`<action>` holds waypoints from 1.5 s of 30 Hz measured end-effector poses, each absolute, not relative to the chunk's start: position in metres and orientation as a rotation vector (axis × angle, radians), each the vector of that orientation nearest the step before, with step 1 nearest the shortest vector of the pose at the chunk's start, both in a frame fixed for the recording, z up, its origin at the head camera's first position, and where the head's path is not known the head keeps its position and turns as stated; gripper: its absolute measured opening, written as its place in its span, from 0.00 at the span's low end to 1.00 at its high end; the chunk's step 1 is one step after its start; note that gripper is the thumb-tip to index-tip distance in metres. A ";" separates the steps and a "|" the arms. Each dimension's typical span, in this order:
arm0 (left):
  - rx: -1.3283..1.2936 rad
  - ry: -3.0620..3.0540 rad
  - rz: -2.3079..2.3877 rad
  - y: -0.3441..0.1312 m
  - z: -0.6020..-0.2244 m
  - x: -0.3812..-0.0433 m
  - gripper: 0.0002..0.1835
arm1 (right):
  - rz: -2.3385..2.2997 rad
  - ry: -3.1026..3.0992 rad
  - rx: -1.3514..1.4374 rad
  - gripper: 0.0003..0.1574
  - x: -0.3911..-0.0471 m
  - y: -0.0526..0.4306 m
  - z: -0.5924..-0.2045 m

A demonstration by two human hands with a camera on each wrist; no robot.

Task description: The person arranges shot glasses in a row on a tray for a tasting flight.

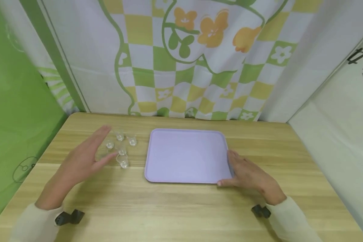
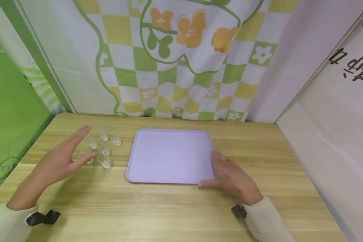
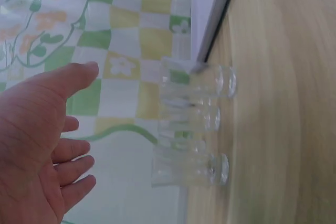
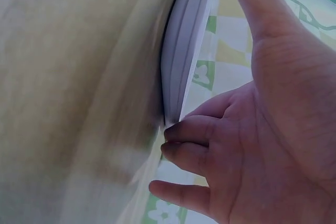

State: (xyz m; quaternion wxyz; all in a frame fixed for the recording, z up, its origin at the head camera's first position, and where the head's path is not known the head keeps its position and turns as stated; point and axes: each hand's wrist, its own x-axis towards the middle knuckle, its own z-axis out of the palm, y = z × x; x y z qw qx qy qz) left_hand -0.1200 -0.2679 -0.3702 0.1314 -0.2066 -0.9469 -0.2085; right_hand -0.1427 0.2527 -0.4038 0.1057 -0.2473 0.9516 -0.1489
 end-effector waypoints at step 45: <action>-0.302 -2.984 -0.657 -0.288 -0.384 -0.122 0.27 | -0.569 2.742 -0.638 0.83 -0.143 0.259 -0.407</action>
